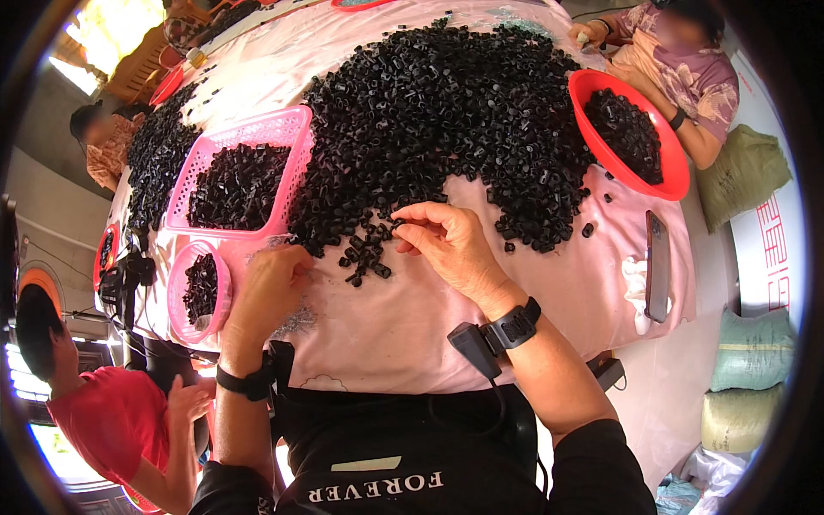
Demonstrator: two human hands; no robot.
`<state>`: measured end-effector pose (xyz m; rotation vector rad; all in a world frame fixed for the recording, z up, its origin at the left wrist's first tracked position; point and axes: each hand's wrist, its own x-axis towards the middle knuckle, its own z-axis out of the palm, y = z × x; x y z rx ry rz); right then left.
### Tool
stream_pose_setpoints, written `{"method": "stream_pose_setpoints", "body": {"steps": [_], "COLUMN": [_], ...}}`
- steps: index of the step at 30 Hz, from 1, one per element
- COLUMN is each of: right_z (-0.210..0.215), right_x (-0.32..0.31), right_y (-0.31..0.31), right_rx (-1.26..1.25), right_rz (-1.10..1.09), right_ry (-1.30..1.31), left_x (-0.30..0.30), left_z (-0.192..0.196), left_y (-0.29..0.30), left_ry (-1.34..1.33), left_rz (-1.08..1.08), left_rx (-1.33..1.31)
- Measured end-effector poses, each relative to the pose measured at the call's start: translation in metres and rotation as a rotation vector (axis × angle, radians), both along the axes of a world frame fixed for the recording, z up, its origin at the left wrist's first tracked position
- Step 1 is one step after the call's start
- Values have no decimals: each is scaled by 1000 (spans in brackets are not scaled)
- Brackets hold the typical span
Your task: Sorting and inspecting small black shoe components at a large table in a workshop setting.
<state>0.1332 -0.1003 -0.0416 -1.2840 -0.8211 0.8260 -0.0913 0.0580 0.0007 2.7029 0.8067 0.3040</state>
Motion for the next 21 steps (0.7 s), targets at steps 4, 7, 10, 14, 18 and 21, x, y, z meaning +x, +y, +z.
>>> {"method": "stream_pose_setpoints", "body": {"steps": [4, 7, 10, 14, 18, 21], "right_z": [2, 2, 2, 3, 2, 1], "right_x": [-1, 0, 0, 1, 0, 0], "right_y": [0, 0, 0, 0, 0, 0], "right_rx": [-7, -18, -22, -12, -17, -1], "right_rz": [9, 8, 16, 28, 33, 32], "right_ry": [-29, -26, -37, -65, -53, -72], "left_x": [10, 8, 2, 3, 8, 12], "left_z": [8, 7, 1, 0, 2, 2], "left_y": [-12, -6, 3, -5, -11, -13], "left_ry": [-61, -80, -41, -33, -48, -75], "left_rz": [-114, -35, 5, -20, 22, 18], "left_rx": [-164, -130, -14, -5, -53, -68]}}
